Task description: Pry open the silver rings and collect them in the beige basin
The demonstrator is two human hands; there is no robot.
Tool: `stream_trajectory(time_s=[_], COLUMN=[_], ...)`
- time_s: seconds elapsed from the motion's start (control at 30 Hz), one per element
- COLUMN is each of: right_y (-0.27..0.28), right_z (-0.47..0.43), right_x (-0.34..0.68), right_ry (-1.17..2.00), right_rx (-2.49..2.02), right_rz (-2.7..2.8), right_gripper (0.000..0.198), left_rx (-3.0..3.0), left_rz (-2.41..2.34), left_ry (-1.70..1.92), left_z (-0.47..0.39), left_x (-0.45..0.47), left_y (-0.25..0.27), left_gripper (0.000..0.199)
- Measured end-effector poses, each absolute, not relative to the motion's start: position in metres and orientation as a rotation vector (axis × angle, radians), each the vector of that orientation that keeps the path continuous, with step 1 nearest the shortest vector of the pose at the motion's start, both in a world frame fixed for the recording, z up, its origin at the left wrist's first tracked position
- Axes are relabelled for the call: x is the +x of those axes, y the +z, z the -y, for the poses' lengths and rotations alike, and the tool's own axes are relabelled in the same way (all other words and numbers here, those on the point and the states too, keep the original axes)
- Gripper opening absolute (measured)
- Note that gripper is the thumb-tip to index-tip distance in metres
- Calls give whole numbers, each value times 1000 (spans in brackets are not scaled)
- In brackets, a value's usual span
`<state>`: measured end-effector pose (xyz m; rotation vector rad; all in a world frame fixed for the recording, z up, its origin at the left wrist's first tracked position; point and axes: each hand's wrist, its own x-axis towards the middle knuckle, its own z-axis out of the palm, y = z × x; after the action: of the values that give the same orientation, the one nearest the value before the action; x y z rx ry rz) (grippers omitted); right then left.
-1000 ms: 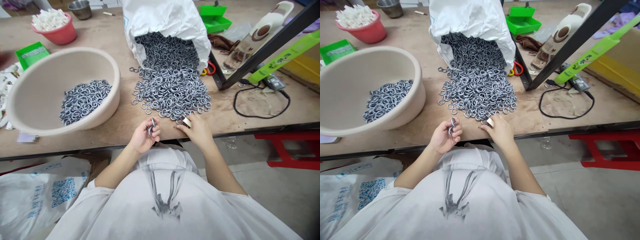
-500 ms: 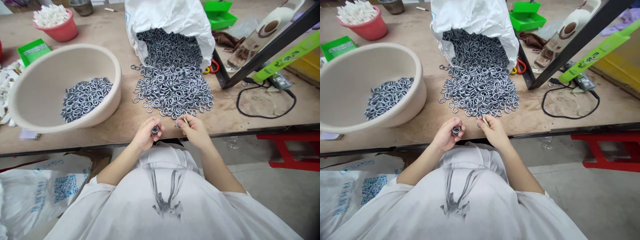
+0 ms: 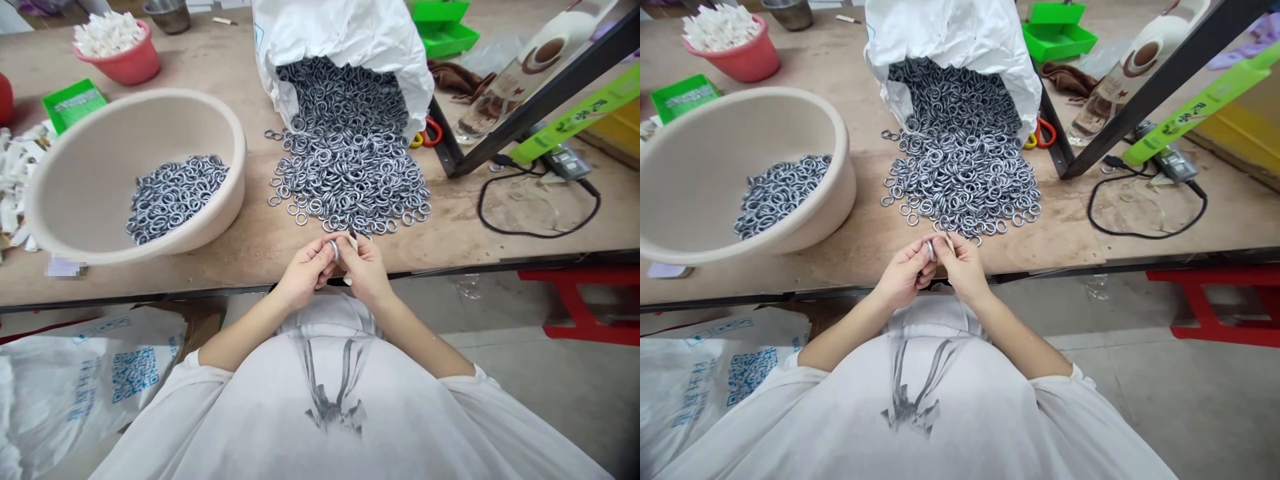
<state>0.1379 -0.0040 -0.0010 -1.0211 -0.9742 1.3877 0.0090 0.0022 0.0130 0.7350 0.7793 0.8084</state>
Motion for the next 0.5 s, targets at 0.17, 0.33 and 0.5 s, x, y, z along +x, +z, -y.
stream_trajectory(time_s=[0.17,0.33,0.5], right_y=[7,10,15], right_z=[3,-3,2], right_x=[146,146,161], right_ry=[1330,1227,770], right_rx=[-1086,-1084,-1158], right_rz=[1156,1245,1731], right_gripper=[43,43,55], left_rx=[734,716,776], left_rz=[-775,-748,-764], left_ry=[807,766,828], left_z=[-1,1,-3], left_x=[8,6,1], left_y=[13,15,16], left_gripper=[45,47,47])
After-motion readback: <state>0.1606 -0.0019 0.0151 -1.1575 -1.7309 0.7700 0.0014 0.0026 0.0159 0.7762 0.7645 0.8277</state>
